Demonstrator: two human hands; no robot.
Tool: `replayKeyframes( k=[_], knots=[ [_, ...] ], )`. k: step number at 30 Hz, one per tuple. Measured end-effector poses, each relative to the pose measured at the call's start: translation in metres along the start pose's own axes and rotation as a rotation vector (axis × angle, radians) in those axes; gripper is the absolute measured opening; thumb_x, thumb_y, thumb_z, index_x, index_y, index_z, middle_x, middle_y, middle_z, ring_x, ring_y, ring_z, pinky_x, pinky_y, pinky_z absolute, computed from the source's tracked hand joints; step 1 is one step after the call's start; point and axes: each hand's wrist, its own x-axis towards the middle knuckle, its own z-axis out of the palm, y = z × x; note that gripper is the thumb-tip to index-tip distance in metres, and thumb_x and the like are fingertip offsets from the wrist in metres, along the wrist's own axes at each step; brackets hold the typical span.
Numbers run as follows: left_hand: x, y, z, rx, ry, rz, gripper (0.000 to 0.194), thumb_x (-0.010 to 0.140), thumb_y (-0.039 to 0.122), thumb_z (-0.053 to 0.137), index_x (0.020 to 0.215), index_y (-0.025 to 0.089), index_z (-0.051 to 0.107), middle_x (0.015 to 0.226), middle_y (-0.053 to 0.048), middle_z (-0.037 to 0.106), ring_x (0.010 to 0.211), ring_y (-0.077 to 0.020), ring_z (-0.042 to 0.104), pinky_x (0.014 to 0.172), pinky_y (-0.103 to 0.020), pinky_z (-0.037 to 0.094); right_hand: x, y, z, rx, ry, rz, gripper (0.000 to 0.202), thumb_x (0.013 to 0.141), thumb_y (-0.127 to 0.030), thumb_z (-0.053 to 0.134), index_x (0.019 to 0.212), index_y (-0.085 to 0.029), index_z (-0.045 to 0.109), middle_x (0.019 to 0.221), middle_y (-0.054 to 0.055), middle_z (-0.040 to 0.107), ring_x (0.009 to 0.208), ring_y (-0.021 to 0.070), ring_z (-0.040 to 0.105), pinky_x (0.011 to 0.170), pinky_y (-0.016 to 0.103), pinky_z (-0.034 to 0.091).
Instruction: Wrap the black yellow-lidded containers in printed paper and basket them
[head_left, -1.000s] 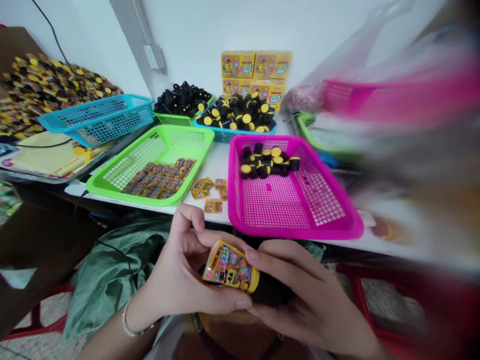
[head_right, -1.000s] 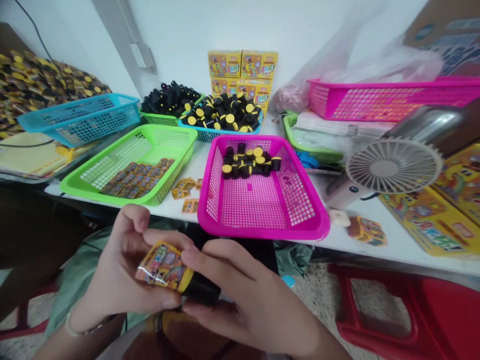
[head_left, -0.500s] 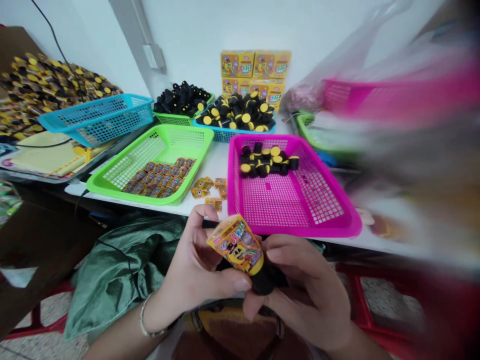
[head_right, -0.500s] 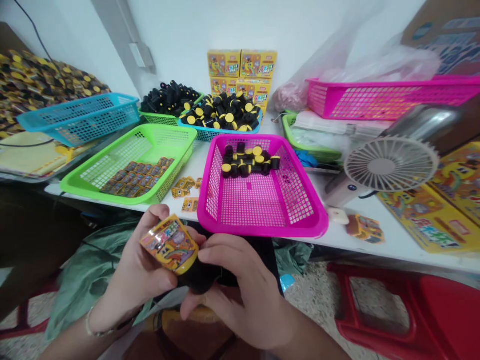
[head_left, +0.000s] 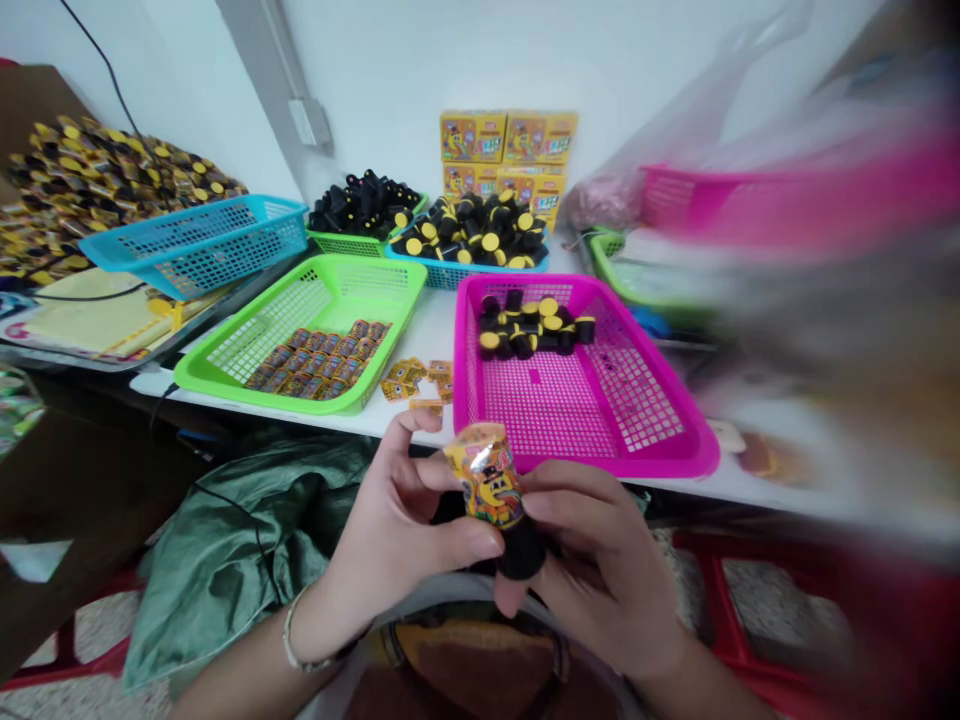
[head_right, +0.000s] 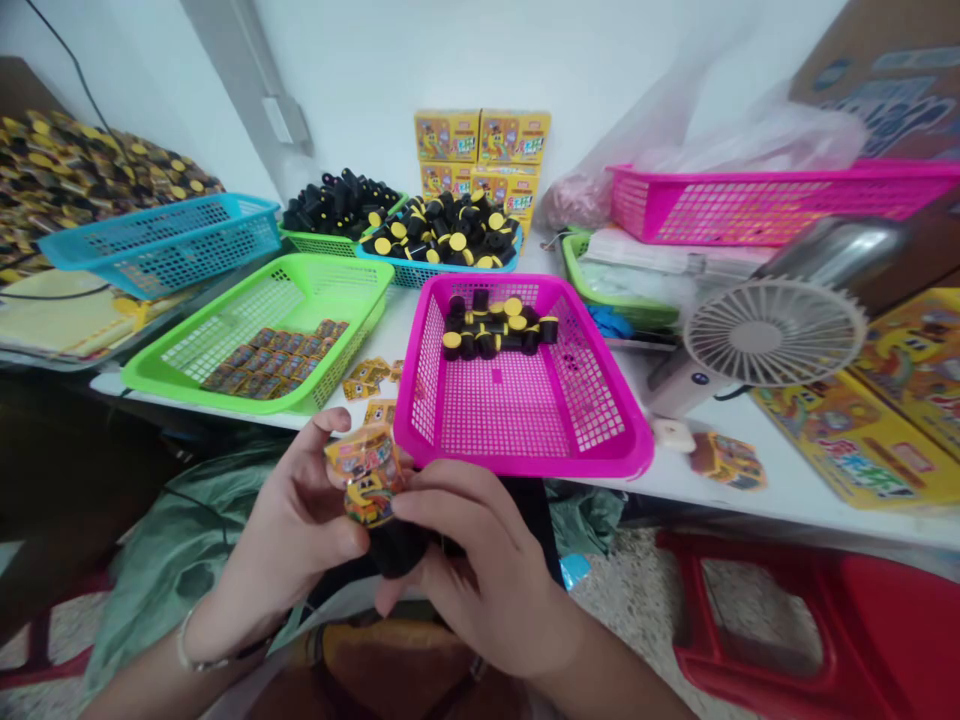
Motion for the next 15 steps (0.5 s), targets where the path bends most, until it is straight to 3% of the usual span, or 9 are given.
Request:
replayKeyframes(
  k=[3, 6, 9, 13, 15],
  knots=[
    [0.000, -0.001, -0.001, -0.009, -0.018, -0.022, 0.066, 0.074, 0.019, 0.090, 0.113, 0.029, 0.038, 0.088, 0.004, 0.081, 0.077, -0.0163, 0.079, 0.072, -0.023, 0.061, 0.004, 0.000, 0.003, -0.030, 0.012, -0.013, 0.047, 0.091, -0.003, 0.059, 0.132, -0.026, 0.061, 0.112, 0.005, 0.067, 0.098, 0.0150, 0.073, 0.076, 0.022, 0.066],
    [-0.001, -0.009, -0.001, -0.046, -0.048, -0.036, 0.061, 0.075, 0.017, 0.088, 0.112, 0.028, 0.041, 0.089, 0.005, 0.080, 0.070, -0.0156, 0.078, 0.064, -0.024, 0.064, 0.006, -0.001, 0.011, -0.059, 0.139, -0.007, 0.047, 0.087, 0.004, 0.060, 0.122, -0.026, 0.068, 0.114, 0.005, 0.067, 0.094, 0.0150, 0.074, 0.077, 0.025, 0.067],
    [-0.002, -0.014, -0.001, -0.057, -0.051, -0.020, 0.059, 0.076, 0.014, 0.087, 0.113, 0.029, 0.042, 0.089, 0.005, 0.080, 0.065, -0.0143, 0.076, 0.057, -0.021, 0.063, 0.002, -0.002, 0.020, 0.001, 0.238, 0.005, 0.054, 0.081, 0.008, 0.062, 0.123, -0.026, 0.068, 0.123, 0.007, 0.069, 0.102, 0.0186, 0.075, 0.080, 0.029, 0.068],
    [0.001, -0.009, 0.001, 0.004, 0.011, -0.004, 0.066, 0.081, 0.024, 0.085, 0.129, 0.029, 0.041, 0.090, 0.000, 0.081, 0.084, -0.0211, 0.078, 0.061, -0.024, 0.063, -0.004, -0.002, 0.027, 0.097, 0.227, 0.061, 0.059, 0.083, 0.009, 0.060, 0.128, -0.029, 0.067, 0.133, 0.007, 0.068, 0.104, 0.0201, 0.076, 0.054, 0.019, 0.066],
    [0.003, -0.008, 0.003, 0.016, 0.055, 0.011, 0.068, 0.080, 0.031, 0.086, 0.131, 0.028, 0.041, 0.089, -0.001, 0.081, 0.089, -0.0226, 0.077, 0.060, -0.023, 0.062, -0.006, -0.002, 0.028, 0.087, 0.239, 0.069, 0.058, 0.084, 0.008, 0.060, 0.127, -0.031, 0.068, 0.132, 0.006, 0.069, 0.103, 0.0208, 0.076, 0.056, 0.022, 0.067]
  ],
)
